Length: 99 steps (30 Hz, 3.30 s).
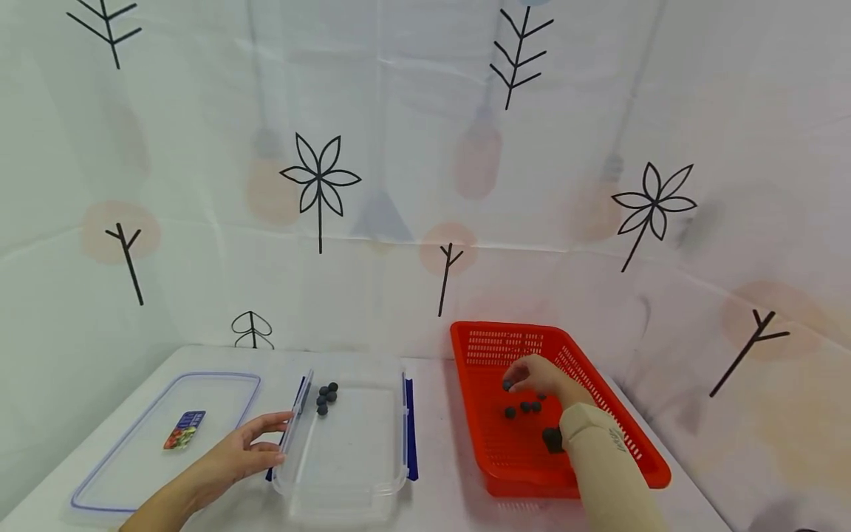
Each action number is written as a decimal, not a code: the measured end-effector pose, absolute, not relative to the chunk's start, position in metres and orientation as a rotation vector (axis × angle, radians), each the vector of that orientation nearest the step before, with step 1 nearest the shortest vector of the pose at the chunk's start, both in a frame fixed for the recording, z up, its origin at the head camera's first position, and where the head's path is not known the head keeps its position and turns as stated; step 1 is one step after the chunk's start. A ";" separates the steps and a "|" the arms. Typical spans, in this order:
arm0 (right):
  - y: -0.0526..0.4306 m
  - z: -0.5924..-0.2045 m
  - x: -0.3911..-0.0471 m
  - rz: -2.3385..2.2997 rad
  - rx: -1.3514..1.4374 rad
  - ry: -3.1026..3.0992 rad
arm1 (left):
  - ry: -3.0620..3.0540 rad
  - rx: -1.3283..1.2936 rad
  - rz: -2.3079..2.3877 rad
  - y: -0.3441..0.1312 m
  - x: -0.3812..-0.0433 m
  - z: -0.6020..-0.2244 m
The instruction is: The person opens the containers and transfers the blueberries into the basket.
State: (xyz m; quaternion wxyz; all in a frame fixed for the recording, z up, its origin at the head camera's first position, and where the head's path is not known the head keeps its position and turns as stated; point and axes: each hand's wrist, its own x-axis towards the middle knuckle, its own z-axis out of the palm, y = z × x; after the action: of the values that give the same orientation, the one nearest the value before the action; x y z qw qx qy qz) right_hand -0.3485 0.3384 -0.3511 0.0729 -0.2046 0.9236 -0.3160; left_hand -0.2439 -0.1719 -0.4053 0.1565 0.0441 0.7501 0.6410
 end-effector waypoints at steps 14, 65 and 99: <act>0.355 -0.358 -0.344 -0.890 -0.534 2.865 | 2.145 0.148 1.834 -0.171 -0.246 -0.405; 0.172 -0.288 -0.356 -1.054 -0.822 2.757 | 2.155 0.121 1.814 -0.172 -0.243 -0.405; 0.078 -0.333 -0.358 -1.120 -0.897 2.572 | 2.194 0.048 1.794 -0.169 -0.242 -0.404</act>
State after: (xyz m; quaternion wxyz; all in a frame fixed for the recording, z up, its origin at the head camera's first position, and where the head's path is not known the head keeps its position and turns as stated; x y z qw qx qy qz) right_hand -0.3585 0.0784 -0.3326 0.0978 -0.3032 0.8691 -0.3785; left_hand -0.2420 -0.1691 -0.4041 0.1529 0.0166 0.7650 0.6253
